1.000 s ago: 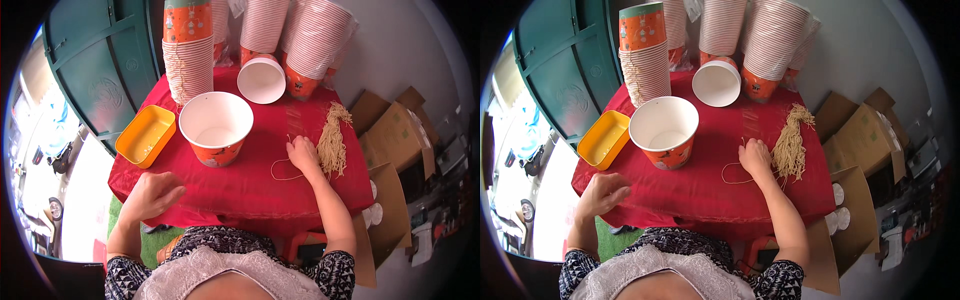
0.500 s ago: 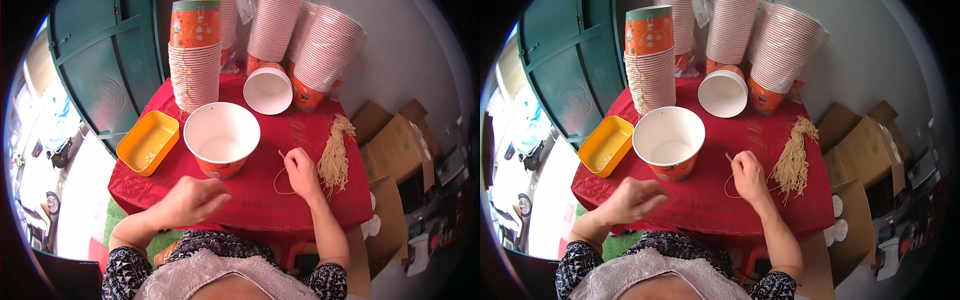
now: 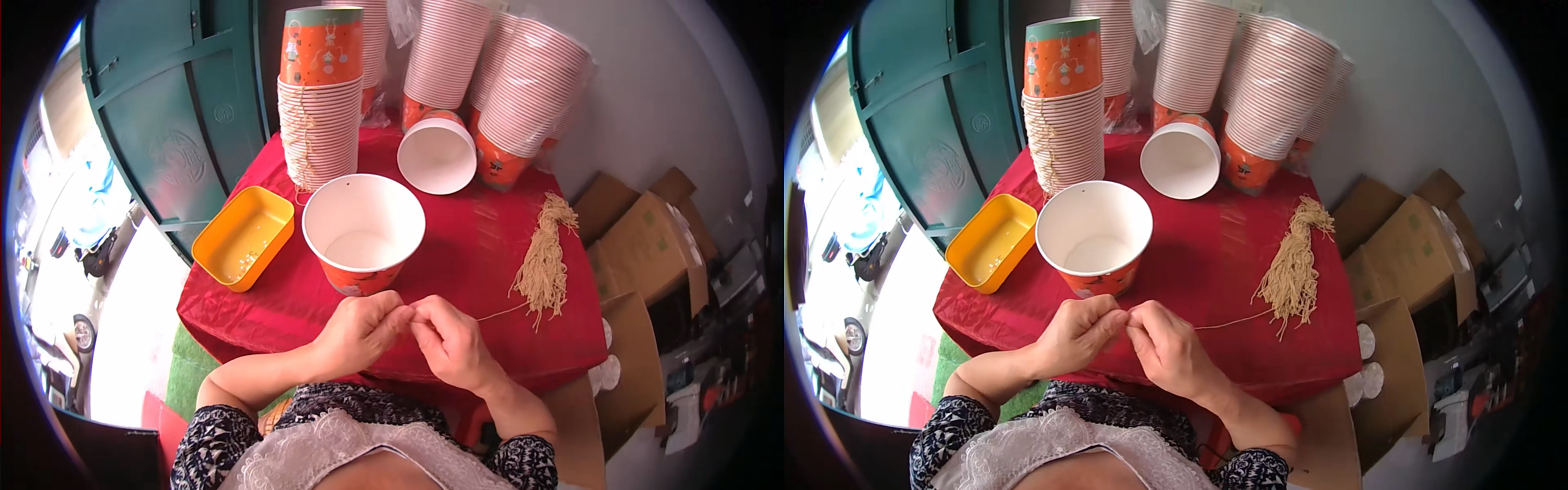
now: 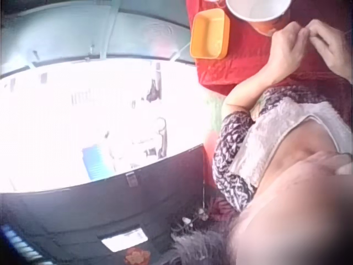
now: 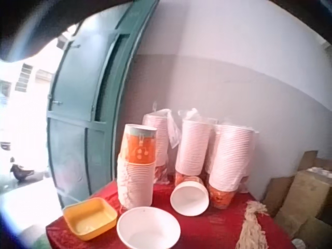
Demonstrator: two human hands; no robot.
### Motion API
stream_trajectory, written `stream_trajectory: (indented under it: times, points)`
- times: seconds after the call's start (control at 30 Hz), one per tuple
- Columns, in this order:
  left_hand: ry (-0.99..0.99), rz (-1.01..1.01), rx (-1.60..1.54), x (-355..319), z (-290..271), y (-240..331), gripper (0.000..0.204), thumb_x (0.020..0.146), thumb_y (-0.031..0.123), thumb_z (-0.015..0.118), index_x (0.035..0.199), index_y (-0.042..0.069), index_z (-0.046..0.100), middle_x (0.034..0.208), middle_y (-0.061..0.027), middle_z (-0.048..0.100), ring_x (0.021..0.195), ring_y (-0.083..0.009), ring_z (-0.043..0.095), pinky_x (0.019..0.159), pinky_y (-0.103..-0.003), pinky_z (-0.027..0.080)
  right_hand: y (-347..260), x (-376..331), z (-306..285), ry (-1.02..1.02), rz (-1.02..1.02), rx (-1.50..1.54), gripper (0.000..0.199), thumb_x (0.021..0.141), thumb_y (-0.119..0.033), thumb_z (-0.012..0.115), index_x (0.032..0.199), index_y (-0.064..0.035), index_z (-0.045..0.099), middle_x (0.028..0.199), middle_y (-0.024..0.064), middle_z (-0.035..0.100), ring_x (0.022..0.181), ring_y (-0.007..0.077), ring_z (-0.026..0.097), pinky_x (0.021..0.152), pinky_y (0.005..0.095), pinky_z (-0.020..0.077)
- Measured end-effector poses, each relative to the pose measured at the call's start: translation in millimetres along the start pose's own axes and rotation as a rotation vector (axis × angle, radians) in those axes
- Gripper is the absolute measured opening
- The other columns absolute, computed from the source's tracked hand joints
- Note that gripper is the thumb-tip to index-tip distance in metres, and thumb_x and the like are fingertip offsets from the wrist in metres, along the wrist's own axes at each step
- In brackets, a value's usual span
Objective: Attaching elastic strings to pre-punched holes in paper bowls for packaging.
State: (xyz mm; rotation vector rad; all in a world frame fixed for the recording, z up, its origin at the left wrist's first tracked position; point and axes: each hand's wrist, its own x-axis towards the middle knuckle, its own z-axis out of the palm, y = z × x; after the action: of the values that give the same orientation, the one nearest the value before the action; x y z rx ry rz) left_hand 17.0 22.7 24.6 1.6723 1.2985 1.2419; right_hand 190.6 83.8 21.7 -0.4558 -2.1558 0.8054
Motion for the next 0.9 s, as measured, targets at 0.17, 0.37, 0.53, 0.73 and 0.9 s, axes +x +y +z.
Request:
stream_trajectory:
  times: [0.17, 0.37, 0.53, 0.73, 0.9]
  points:
    - [-0.027, -0.052, 0.152, -7.2, -14.0, 1.4, 0.015, 0.095, 0.011, 0.058, 0.086, 0.000, 0.054, 0.066, -0.0175, 0.058, 0.061, -0.0327, 0.062, 0.055, -0.040, 0.047, -0.9, -3.8, 10.0, 0.013, 0.149, 0.139, 0.003, 0.093, 0.000, 0.057, 0.092, -0.0006, 0.055, 0.067, 0.0059, 0.058, 0.059, 0.0105, 0.055, 0.052, 0.0289, 0.0443]
    - [-0.091, -0.016, 0.196, -13.6, -27.7, 3.3, 0.011, 0.092, 0.008, 0.059, 0.092, 0.000, 0.052, 0.069, -0.0191, 0.060, 0.068, -0.0393, 0.064, 0.057, -0.044, 0.048, -2.9, -1.4, 14.8, -0.054, 0.261, 0.201, 0.004, 0.093, -0.002, 0.060, 0.092, -0.0005, 0.056, 0.065, 0.0015, 0.057, 0.059, 0.0030, 0.050, 0.050, 0.0236, 0.0392]
    - [-0.107, 0.027, 0.208, -14.1, -36.0, 15.7, 0.011, 0.089, 0.004, 0.061, 0.094, 0.000, 0.051, 0.070, -0.0186, 0.060, 0.067, -0.0380, 0.065, 0.056, -0.042, 0.049, -2.8, 0.9, 18.1, -0.061, 0.287, 0.295, 0.006, 0.092, -0.002, 0.062, 0.089, 0.0005, 0.057, 0.062, -0.0032, 0.054, 0.058, 0.0006, 0.048, 0.049, 0.0215, 0.0365]
    - [0.100, 0.174, 0.289, -7.4, -56.6, 21.1, 0.008, 0.087, -0.002, 0.062, 0.091, 0.001, 0.055, 0.071, -0.0155, 0.061, 0.064, -0.0304, 0.066, 0.057, -0.036, 0.051, -0.6, 6.8, 25.0, 0.126, 0.223, 0.264, 0.013, 0.088, 0.004, 0.063, 0.079, -0.0015, 0.055, 0.059, -0.0052, 0.053, 0.054, -0.0015, 0.044, 0.045, 0.0190, 0.0319]
    - [0.272, 0.191, 0.261, -1.8, -72.9, 18.3, 0.007, 0.089, -0.003, 0.062, 0.093, -0.001, 0.058, 0.071, -0.0072, 0.060, 0.061, -0.0096, 0.058, 0.055, -0.025, 0.047, 10.8, 12.7, 33.6, 0.262, 0.149, 0.119, 0.016, 0.085, 0.006, 0.064, 0.077, -0.0007, 0.053, 0.061, 0.0043, 0.058, 0.052, 0.0077, 0.056, 0.046, 0.0251, 0.0428]
